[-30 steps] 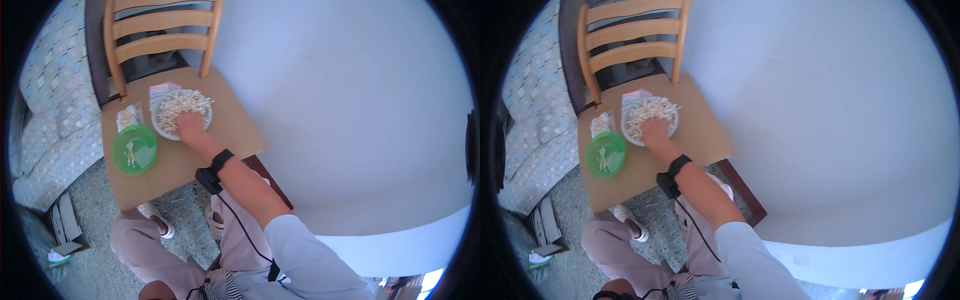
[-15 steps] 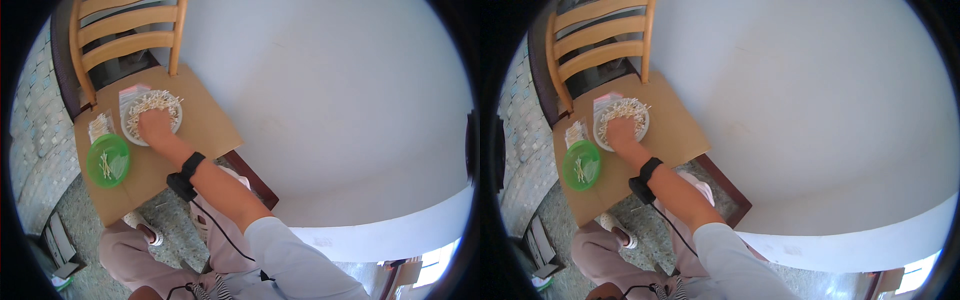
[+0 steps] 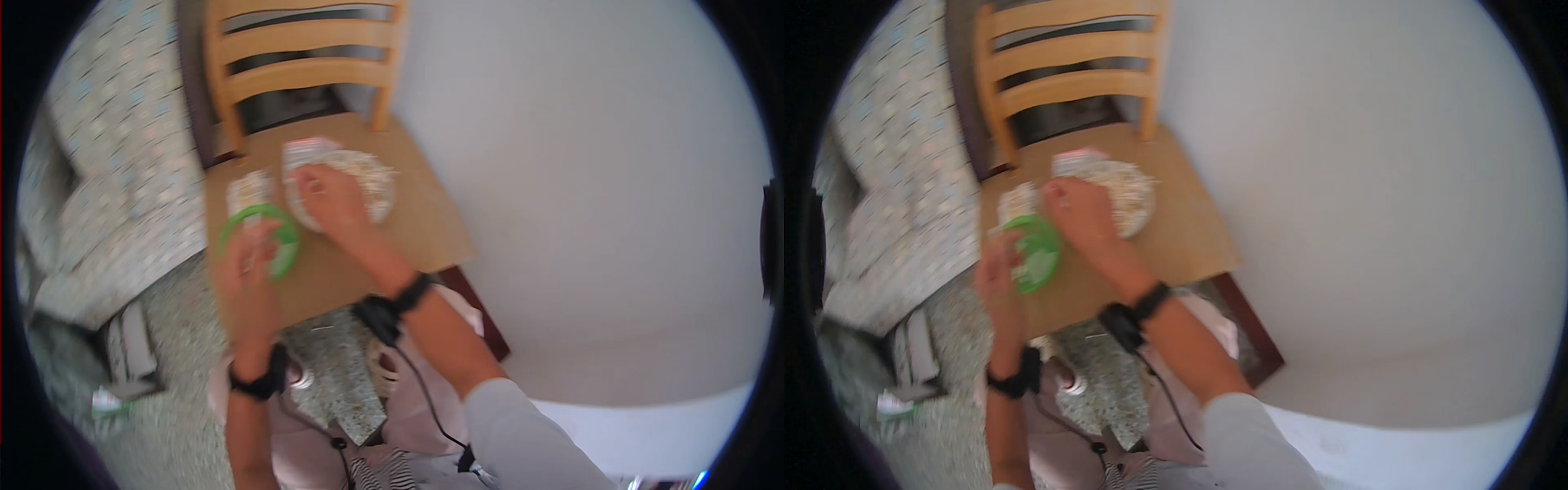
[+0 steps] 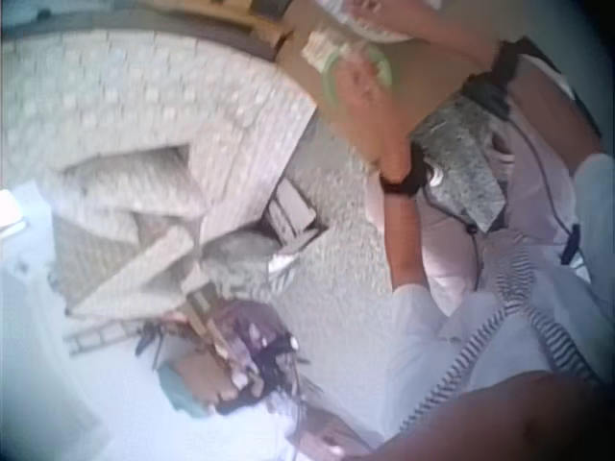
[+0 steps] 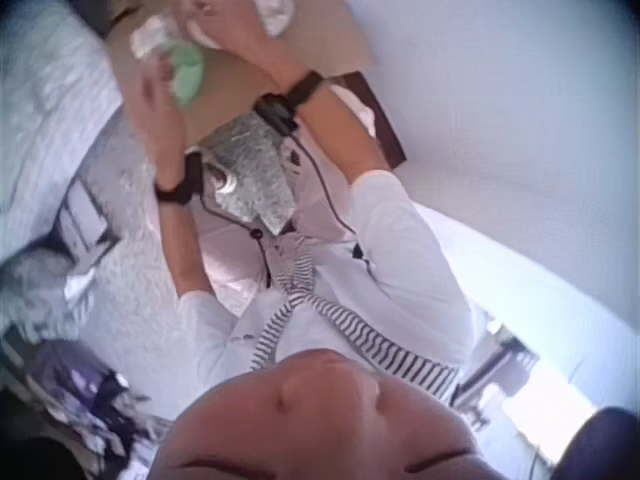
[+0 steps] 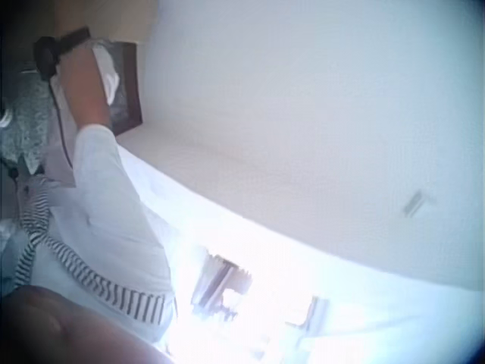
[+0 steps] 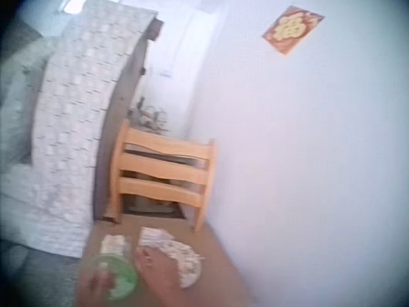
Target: Sorting cotton swabs from a large bowl into small plastic bags.
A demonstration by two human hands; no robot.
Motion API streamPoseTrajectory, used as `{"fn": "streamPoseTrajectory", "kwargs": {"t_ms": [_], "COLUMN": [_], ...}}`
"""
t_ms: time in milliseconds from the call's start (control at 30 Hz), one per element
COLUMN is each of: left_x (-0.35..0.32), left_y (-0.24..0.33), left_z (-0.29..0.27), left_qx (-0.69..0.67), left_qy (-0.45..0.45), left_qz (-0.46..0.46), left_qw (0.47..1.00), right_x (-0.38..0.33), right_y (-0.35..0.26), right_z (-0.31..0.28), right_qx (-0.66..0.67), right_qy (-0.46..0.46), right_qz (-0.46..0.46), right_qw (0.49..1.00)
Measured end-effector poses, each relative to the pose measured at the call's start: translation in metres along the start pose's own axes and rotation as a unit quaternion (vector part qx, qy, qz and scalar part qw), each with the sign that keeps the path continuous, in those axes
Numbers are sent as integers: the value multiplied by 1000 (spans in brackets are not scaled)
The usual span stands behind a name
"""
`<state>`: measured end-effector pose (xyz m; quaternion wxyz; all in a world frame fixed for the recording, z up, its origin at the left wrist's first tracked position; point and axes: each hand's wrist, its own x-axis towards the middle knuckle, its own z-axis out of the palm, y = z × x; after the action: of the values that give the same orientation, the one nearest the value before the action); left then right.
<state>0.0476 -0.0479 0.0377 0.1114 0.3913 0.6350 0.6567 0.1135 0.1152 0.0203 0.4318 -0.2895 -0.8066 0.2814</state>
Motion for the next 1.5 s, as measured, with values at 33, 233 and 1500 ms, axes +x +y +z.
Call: {"fn": "streamPoseTrajectory", "kwargs": {"t_ms": [33, 233, 1500], "left_x": [8, 11, 21], "left_y": [-3, -45, -39], "left_z": [7, 18, -25], "left_qx": [20, -145, 73], "left_qy": [-22, -7, -126], "left_qz": [21, -13, -48], "left_qw": [999, 989, 988], "right_x": [-3, -10, -2], "right_y": [-14, -66, -50], "right_z": [-9, -34, -40], "right_qx": [82, 193, 108], "right_qy": [-27, -255, -174], "right_qz": [-3, -7, 30], "right_qw": [996, 947, 978]}}
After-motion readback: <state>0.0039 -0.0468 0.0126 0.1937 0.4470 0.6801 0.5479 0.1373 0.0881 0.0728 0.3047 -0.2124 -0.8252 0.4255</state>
